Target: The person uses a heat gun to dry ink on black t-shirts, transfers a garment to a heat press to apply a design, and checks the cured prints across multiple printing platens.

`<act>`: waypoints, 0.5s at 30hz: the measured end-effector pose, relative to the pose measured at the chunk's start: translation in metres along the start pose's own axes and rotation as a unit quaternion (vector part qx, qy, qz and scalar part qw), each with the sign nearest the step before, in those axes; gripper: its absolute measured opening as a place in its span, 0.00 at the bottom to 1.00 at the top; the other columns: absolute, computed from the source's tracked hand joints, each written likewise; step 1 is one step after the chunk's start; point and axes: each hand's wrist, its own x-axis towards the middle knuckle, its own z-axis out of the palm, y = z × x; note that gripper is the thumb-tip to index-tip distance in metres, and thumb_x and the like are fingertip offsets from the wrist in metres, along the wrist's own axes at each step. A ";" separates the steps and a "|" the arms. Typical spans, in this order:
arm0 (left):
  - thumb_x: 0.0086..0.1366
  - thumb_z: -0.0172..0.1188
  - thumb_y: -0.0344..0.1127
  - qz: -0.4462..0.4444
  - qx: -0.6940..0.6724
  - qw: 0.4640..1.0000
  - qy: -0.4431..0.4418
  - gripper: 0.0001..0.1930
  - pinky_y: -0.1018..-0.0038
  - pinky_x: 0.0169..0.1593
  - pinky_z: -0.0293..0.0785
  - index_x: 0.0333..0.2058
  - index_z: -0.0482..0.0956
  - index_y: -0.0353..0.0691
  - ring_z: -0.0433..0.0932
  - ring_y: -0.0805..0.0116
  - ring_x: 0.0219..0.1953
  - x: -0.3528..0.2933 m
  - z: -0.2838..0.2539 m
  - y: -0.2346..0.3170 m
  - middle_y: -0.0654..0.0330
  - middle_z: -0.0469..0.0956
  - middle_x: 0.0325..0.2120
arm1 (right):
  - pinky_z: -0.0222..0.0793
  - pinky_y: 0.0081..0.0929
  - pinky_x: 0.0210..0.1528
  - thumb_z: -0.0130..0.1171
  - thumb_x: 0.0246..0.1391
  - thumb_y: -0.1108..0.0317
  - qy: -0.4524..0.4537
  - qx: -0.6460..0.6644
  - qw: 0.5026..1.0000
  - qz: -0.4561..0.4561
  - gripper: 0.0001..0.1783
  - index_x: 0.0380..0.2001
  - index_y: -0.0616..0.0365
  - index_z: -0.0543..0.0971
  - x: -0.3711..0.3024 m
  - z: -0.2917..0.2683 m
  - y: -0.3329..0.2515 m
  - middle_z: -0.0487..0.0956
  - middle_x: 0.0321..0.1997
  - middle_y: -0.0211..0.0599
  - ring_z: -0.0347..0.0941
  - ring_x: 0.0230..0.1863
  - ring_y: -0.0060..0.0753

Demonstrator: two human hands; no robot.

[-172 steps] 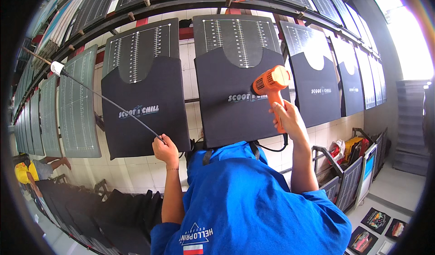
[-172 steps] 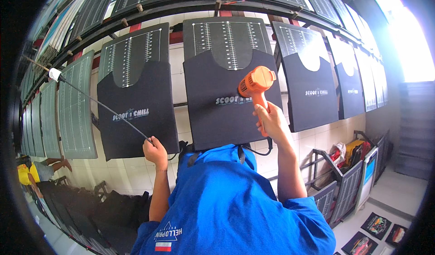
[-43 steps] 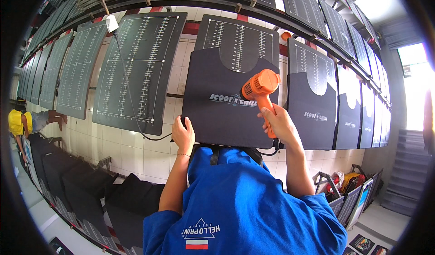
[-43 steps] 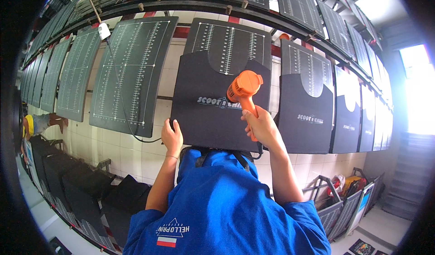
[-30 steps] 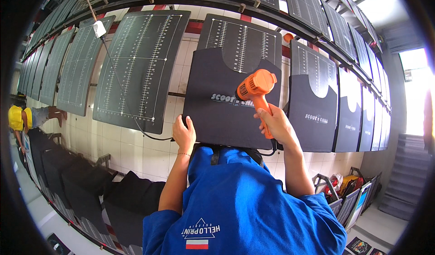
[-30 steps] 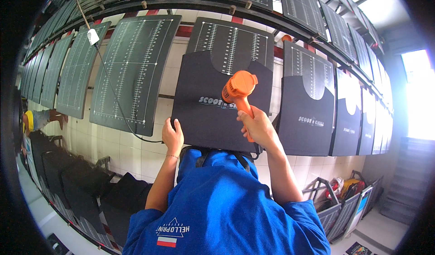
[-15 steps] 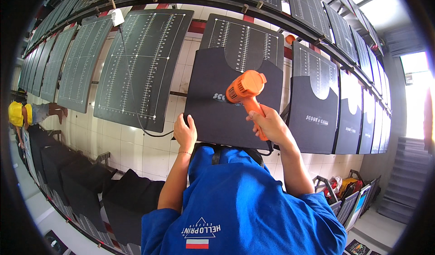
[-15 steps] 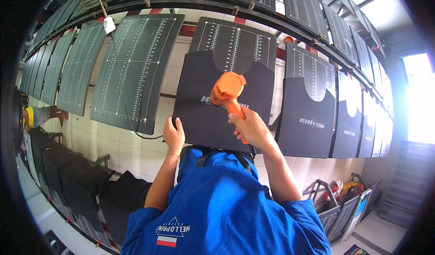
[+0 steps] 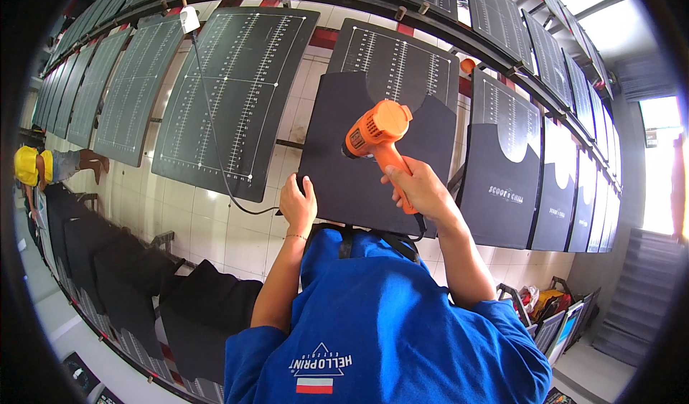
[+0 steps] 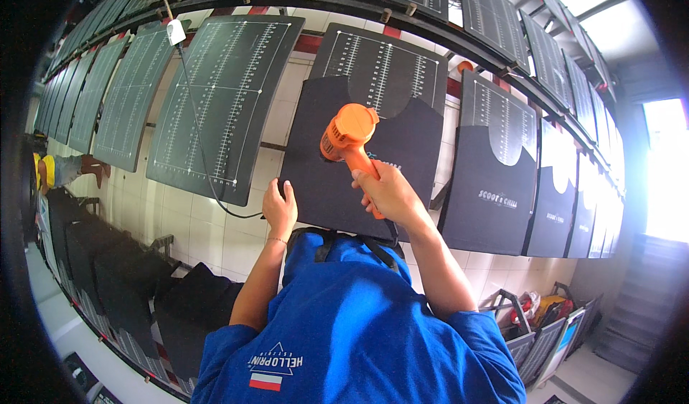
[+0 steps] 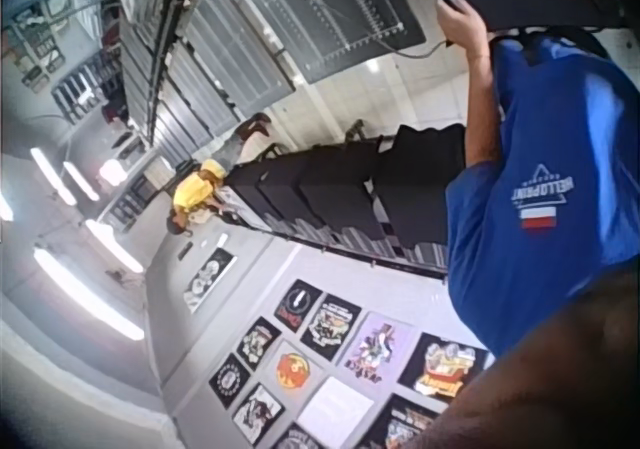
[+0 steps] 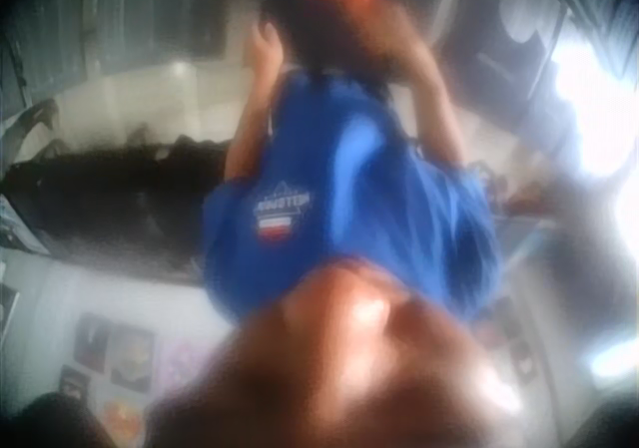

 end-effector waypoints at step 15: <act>0.69 0.50 0.46 0.005 -0.004 1.000 -0.002 0.22 0.56 0.48 0.72 0.48 0.74 0.31 0.78 0.43 0.44 0.000 0.001 -0.001 0.43 0.79 0.41 | 0.69 0.21 0.24 0.55 0.61 0.57 -0.007 -0.018 1.000 0.019 0.19 0.45 0.62 0.75 -0.009 0.004 -0.003 0.74 0.24 0.31 0.71 0.22 0.20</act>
